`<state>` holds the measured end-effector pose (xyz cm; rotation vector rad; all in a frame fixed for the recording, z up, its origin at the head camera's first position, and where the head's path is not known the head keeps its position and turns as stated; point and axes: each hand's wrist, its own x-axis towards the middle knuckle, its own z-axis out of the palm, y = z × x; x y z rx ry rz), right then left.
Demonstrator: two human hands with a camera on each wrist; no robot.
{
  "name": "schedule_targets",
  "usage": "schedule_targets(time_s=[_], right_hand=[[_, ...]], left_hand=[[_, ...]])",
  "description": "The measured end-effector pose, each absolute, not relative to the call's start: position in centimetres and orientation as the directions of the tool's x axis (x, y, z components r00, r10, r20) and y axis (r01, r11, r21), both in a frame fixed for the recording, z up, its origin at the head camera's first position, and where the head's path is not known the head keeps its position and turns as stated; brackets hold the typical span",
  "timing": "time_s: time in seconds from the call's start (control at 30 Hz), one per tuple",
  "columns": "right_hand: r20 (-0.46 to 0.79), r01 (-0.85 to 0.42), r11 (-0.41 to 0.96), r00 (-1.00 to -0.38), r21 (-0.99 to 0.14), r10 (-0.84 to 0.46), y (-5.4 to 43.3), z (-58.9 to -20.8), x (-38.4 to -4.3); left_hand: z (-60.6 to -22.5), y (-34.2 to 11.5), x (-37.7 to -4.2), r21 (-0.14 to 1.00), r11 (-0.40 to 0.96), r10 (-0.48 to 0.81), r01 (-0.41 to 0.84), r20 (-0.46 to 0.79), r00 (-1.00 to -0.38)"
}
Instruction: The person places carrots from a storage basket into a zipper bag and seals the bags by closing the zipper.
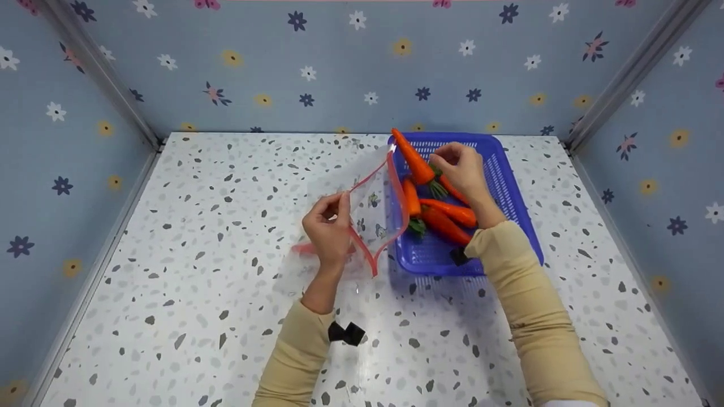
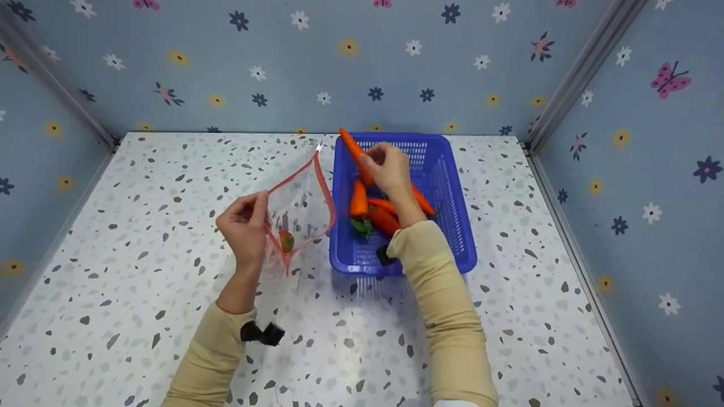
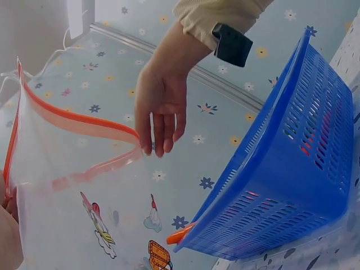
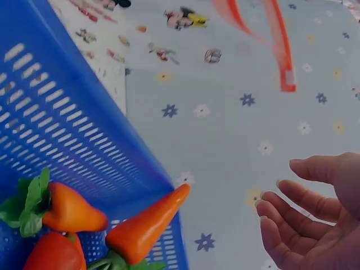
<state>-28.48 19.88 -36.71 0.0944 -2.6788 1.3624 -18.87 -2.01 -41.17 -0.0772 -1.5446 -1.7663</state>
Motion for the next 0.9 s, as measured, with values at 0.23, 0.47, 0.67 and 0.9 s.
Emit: schedule_targets(time_s=[0.23, 0.47, 0.67, 0.9], right_hand=[[0.144, -0.111, 0.572, -0.989, -0.812, 0.012, 19.9, -38.7, -30.7], [0.122, -0.080, 0.510, -0.991, -0.856, 0.050, 20.0, -40.8, -32.3], [0.096, -0.051, 0.505, -0.993, -0.862, 0.064, 20.5, -43.1, -33.4], [0.007, 0.029, 0.485, -0.997, -0.874, 0.071, 21.0, -45.2, -34.2]], left_hand=[[-40.5, -2.0, -18.4, 0.817, 0.011, -0.495, 0.577, 0.506, -0.706], [-38.9, -1.7, -17.5, 0.811, 0.019, -0.491, 0.585, 0.517, -0.701], [-38.9, -1.6, -17.5, 0.827, 0.023, -0.489, 0.562, 0.500, -0.715], [-40.1, -1.7, -18.3, 0.833, 0.028, -0.495, 0.553, 0.493, -0.716]])
